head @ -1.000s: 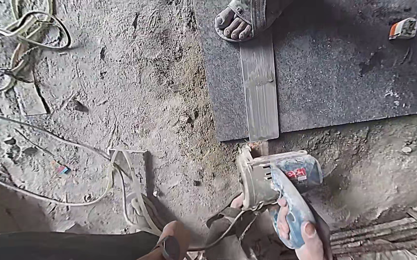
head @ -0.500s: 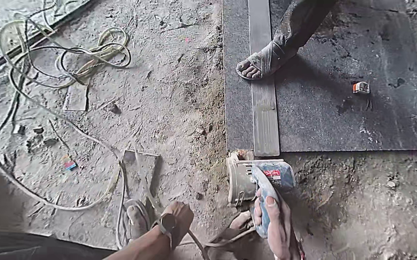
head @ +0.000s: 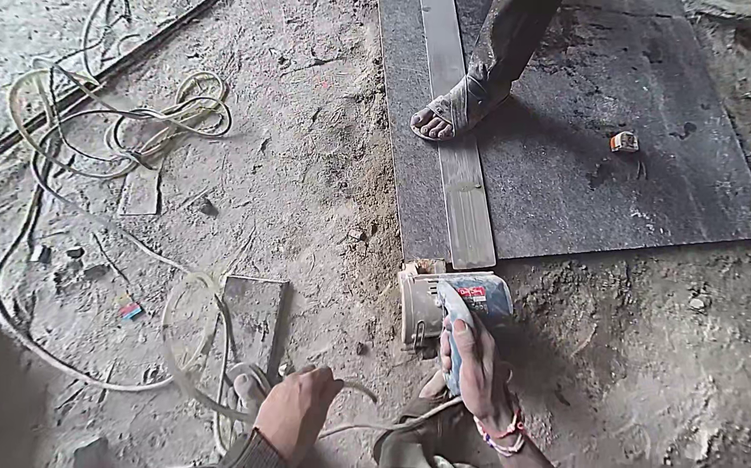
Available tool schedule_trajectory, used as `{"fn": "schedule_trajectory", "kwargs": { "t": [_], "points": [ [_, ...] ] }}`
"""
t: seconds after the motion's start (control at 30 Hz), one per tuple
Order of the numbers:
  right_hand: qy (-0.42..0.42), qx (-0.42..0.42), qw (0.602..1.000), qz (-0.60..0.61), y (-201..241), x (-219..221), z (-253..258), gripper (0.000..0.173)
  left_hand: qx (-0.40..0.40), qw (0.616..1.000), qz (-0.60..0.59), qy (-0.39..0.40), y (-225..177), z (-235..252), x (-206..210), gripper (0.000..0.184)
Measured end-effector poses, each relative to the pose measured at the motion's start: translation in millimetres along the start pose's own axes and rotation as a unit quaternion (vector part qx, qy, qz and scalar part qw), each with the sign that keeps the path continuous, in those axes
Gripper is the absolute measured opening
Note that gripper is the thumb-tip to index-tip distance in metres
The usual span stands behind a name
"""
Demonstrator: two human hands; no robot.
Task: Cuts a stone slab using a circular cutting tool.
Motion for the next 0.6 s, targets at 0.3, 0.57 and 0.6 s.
{"fn": "schedule_trajectory", "kwargs": {
  "t": [0.3, 0.57, 0.6],
  "points": [
    [-0.019, -0.014, 0.999, -0.049, -19, -5, -2, 0.07, 0.16, 0.907, -0.31, -0.235, -1, 2, -10, 0.029],
    [-0.033, -0.028, 0.997, -0.058, -23, -11, 2, 0.07, 0.202, 0.837, -0.449, -0.237, -10, -1, -22, 0.03],
    [-0.035, -0.03, 0.997, -0.059, -23, -11, 2, 0.07, 0.209, 0.832, -0.455, -0.239, -10, 0, -22, 0.031]
  ]
}}
Point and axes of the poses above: each hand's wrist, its own z-axis towards the middle knuckle, its own x-axis out of the palm, y = z × x, the point moved 3 cm from there along z, towards the middle knuckle, and after that the axes turned 12 degrees about y, right-handed, at the moved point
